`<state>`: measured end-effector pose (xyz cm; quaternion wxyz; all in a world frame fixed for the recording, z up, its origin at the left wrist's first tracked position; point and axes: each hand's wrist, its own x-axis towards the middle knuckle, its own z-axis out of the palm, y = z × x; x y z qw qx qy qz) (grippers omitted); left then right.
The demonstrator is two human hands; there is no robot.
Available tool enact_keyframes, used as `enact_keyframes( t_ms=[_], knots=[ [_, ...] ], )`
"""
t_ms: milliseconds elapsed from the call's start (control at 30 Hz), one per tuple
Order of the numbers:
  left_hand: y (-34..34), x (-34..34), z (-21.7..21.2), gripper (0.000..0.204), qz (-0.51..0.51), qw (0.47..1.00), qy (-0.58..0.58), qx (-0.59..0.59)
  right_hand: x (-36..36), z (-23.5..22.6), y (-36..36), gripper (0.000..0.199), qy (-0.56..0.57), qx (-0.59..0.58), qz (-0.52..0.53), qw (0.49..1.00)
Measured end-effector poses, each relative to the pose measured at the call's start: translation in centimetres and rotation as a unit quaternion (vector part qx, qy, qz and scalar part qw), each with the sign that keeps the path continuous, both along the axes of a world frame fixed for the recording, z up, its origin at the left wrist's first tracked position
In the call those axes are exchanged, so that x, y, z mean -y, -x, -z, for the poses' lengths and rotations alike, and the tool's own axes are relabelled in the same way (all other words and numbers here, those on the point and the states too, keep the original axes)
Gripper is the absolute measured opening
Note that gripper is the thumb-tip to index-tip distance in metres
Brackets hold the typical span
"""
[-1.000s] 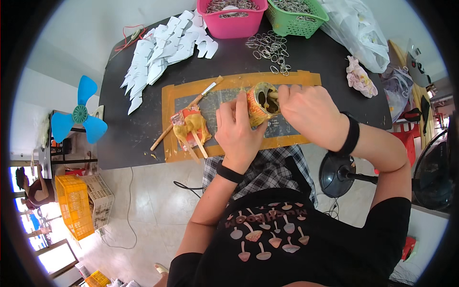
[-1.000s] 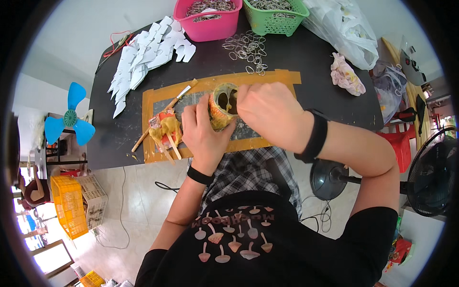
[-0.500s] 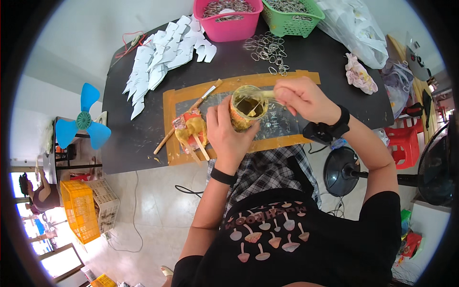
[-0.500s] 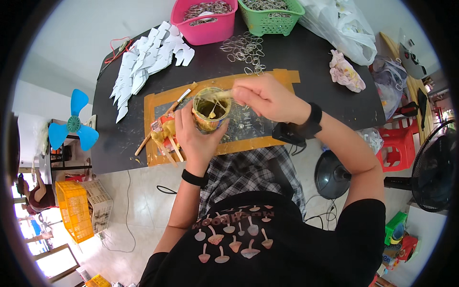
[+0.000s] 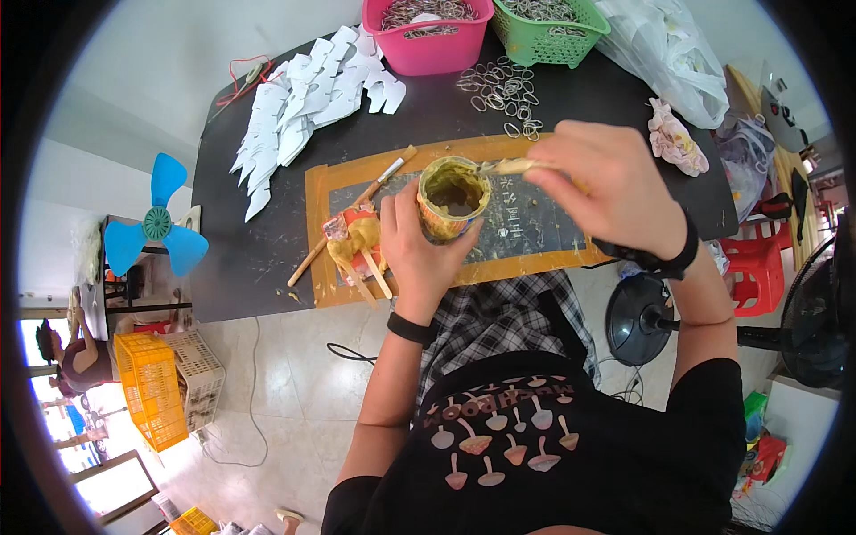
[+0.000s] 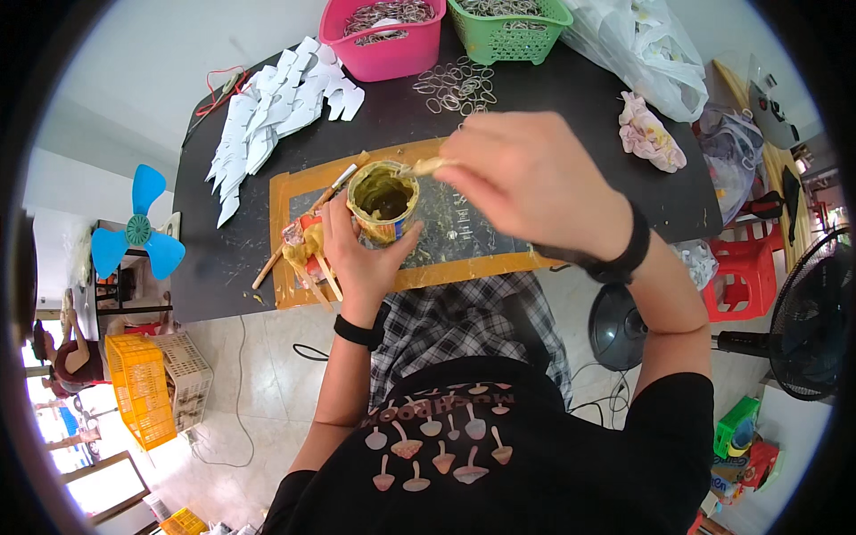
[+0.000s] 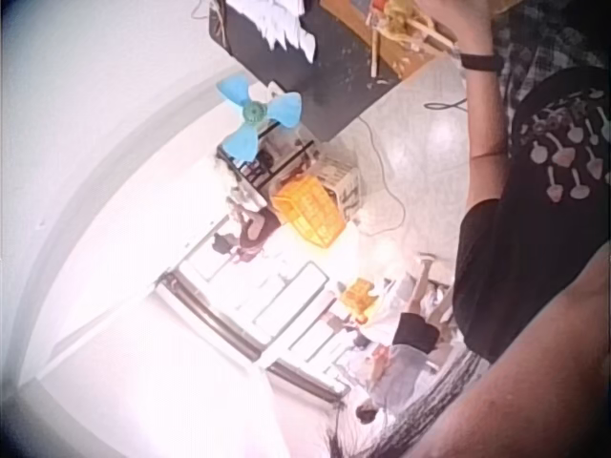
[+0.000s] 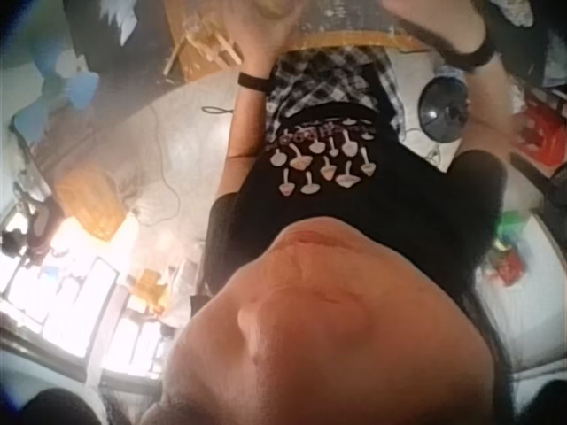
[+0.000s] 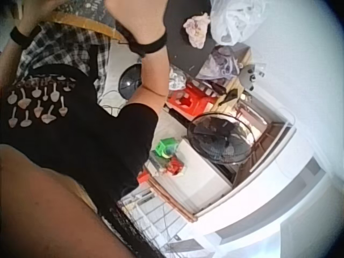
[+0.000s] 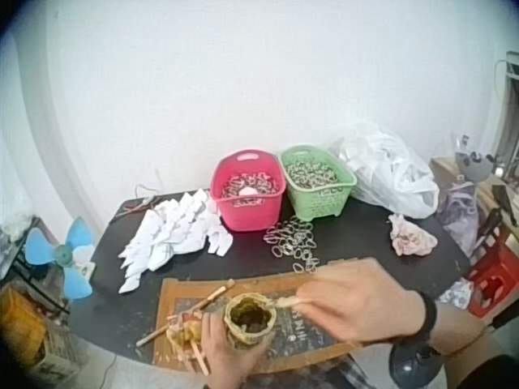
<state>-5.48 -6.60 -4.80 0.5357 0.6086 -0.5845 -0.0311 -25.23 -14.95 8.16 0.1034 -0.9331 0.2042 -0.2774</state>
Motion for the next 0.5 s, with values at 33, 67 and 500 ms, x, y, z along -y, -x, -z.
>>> enact_keyframes(
  t_ms=[33, 67, 500],
  knots=[
    [0.1, 0.0, -0.2, 0.068, -0.008, 1.0, -0.002, 0.015, -0.4, 0.4, -0.5, 0.011, 0.093, -0.032, -0.003, 0.995],
    [0.2, 0.0, -0.4, 0.067, -0.016, 0.999, -0.004, 0.03, -0.9, 0.7, -1.0, 0.011, 0.093, -0.032, -0.003, 0.995],
    [1.6, 0.0, -1.4, 0.069, -0.072, 0.995, -0.041, 0.048, -3.0, 2.7, -2.8, 0.027, 0.203, -0.128, 0.053, 0.969]
  ],
)
